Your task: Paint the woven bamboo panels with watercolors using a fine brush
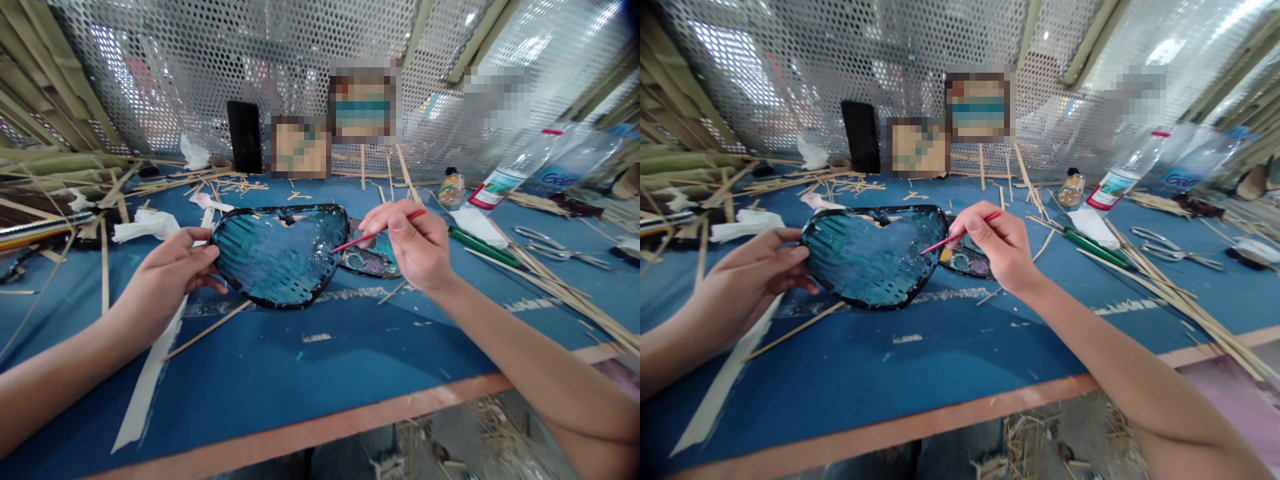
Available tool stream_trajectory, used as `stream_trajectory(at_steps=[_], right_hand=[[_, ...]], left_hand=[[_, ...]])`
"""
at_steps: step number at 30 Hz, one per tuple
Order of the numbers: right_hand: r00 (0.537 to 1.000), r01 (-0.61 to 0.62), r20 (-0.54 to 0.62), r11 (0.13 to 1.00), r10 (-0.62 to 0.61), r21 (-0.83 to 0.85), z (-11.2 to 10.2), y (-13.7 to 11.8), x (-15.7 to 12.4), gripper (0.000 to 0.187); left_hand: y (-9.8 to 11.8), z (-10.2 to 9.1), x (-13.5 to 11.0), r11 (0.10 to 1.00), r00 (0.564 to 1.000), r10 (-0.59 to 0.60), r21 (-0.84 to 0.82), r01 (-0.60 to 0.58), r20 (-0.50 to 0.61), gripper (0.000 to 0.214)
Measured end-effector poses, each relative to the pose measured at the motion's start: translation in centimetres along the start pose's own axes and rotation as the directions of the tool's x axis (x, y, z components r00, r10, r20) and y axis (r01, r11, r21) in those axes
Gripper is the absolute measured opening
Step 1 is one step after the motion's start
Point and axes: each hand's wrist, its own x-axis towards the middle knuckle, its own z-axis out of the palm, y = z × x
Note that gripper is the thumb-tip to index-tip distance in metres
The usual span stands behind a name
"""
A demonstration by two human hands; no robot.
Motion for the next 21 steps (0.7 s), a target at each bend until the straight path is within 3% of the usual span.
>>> stream_trajectory(at_steps=[3, 8, 21], right_hand=[[0.991, 0.042, 0.128, 0.995, -0.03, -0.091, 0.7, -0.9, -0.4, 0.02], [0.94, 0.157, 0.335, 0.957, -0.069, -0.243, 1.2, -1.3, -0.9, 0.021], [0.918, 0.135, 0.396, 0.939, 0.002, -0.317, 1.3, -1.3, -1.0, 0.019]], left_hand=[[-0.3, 0.0, 0.1, 1.0, 1.0, 0.0, -0.003, 0.0, 0.003, 0.028], [-0.4, 0.0, 0.3, 1.0, 1.0, 0.008, -0.018, -0.008, 0.0, 0.026], [-0.8, -0.2, 0.3, 0.999, 0.999, 0.034, -0.026, -0.034, 0.011, 0.021]])
